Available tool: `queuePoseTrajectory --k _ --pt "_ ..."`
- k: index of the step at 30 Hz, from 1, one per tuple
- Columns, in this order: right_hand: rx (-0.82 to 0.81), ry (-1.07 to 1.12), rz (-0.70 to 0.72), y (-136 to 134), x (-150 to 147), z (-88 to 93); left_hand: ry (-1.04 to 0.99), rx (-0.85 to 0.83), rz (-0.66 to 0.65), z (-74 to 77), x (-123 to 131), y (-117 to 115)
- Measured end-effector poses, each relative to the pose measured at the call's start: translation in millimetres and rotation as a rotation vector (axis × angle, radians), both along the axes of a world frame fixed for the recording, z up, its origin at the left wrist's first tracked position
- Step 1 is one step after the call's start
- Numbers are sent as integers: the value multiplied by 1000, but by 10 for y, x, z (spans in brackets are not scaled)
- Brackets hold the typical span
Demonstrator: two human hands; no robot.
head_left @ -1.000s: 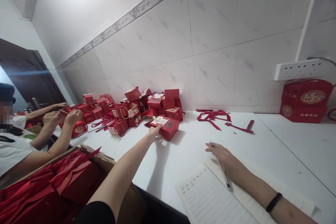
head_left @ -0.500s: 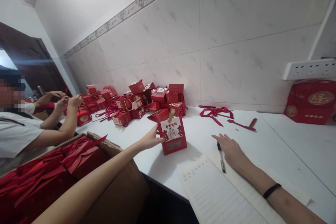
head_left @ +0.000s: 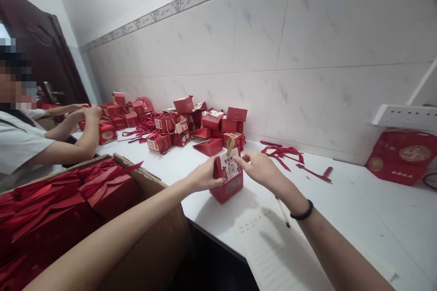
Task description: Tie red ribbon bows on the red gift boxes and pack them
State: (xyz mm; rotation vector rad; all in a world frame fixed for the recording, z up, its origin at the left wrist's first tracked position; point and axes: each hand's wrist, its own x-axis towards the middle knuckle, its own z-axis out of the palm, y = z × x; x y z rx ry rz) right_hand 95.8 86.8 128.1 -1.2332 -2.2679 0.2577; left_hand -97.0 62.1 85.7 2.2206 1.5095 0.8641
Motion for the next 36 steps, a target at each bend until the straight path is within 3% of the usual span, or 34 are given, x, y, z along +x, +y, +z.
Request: queuePoseTrajectory --k 2,5,7,9,12,15,19,23,32,36 --pt "-90 12 58 -10 -140 21 112 6 52 -12 -2 -7" --pt "-68 60 115 36 -223 -91 193 -31 -149 -20 -13 -13" --pt "-23 111 180 100 -188 -186 200 57 -255 -3 -17 -14" --pt "-31 170 289 165 -106 -243 155 273 -201 29 -13 -8" --pt "-100 197 419 215 10 -236 46 566 19 73 8 10" --pt "-100 182 484 191 26 -192 -71 521 17 79 38 19" --pt "-62 174 439 103 -69 -210 -351 286 42 41 79 17" --pt "44 140 401 41 -163 -278 -551 272 73 9 77 31" --pt "241 120 312 41 -253 -372 -210 441 -8 79 55 -61" --pt "312 68 250 46 -275 -422 -166 450 -42 117 44 -93"
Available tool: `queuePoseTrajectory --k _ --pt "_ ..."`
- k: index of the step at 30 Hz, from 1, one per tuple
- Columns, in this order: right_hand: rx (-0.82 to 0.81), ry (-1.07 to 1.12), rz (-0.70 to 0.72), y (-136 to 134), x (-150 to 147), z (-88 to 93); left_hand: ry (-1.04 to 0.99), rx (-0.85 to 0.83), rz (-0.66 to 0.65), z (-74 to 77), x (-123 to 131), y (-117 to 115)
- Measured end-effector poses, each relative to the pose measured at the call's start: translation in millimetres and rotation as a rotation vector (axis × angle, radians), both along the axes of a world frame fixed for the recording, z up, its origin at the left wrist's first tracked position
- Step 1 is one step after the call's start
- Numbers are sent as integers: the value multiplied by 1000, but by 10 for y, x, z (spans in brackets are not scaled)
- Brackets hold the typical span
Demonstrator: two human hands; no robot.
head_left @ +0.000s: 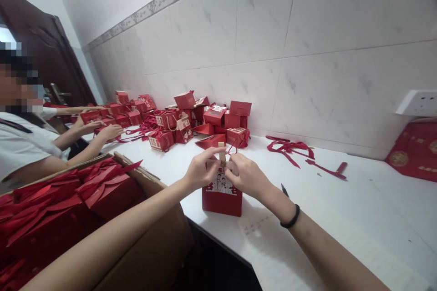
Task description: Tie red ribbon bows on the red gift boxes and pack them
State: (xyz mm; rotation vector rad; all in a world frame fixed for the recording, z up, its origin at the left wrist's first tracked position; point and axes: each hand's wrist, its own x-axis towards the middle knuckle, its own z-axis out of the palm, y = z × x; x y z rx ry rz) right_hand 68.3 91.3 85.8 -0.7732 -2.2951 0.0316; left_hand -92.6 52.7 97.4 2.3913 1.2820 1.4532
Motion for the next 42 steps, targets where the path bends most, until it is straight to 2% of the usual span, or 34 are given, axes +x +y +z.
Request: queuePoseTrajectory --k 5,9,17,22,30,36,42 --pt "304 -28 -135 -35 -39 -55 -21 -13 22 18 13 2" --pt "446 -26 -143 -73 -78 -86 -41 -6 22 10 18 9" --pt "467 0 -120 -93 -78 -92 -22 33 -12 -53 -30 59" --pt "560 -31 -198 -139 -77 -56 -14 67 -27 -62 -40 64" --pt "606 -81 -239 -167 -64 -33 -103 -30 -7 -51 3 67" --pt "637 -94 -287 -184 -78 -42 -81 36 -60 -51 -2 81" --pt "737 -88 -302 -199 -81 -33 9 154 -60 -53 -29 94"
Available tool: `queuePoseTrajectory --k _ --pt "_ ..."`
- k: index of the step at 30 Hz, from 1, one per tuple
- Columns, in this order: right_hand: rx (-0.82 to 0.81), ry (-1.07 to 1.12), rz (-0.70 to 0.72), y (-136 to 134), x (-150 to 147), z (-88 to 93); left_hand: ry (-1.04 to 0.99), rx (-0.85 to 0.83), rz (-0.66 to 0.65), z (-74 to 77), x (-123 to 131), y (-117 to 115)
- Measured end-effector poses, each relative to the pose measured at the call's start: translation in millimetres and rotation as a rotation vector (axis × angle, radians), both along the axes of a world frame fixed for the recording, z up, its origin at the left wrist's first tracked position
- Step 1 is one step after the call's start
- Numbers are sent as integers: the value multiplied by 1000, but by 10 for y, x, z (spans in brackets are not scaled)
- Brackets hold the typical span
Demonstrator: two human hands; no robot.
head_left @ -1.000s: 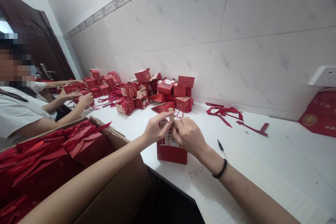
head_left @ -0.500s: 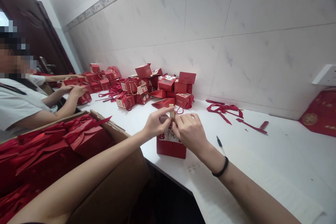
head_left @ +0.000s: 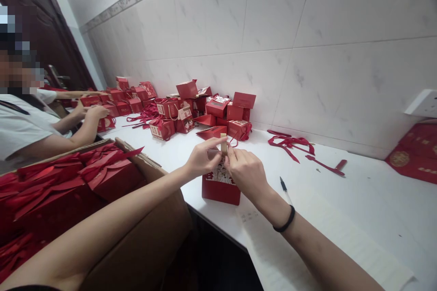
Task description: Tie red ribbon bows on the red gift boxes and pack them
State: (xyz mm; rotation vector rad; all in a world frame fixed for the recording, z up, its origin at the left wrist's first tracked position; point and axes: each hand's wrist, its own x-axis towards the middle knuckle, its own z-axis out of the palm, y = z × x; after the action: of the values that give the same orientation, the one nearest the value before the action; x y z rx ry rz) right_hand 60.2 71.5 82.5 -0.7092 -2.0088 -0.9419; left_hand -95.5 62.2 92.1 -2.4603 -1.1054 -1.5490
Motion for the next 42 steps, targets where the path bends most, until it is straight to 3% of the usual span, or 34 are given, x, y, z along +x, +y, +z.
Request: queuePoseTrajectory --k 9,22,29,33,36,39,42 --pt "64 -38 2 36 24 -1 68 92 8 -1 -42 13" --pt "-108 -116 82 96 79 14 50 57 77 -22 -39 9" --pt "-402 -52 150 99 114 94 -101 -176 16 8 4 -35" --pt "-699 -26 384 178 201 135 -253 -369 -125 15 -45 -56" --pt "-911 24 519 245 314 186 -260 -534 -157 -9 -165 -64" --pt "-1058 66 506 283 432 277 -177 -721 -155 -32 -262 -79" --pt "-1069 163 388 313 529 357 -105 -632 -59 44 -286 -107"
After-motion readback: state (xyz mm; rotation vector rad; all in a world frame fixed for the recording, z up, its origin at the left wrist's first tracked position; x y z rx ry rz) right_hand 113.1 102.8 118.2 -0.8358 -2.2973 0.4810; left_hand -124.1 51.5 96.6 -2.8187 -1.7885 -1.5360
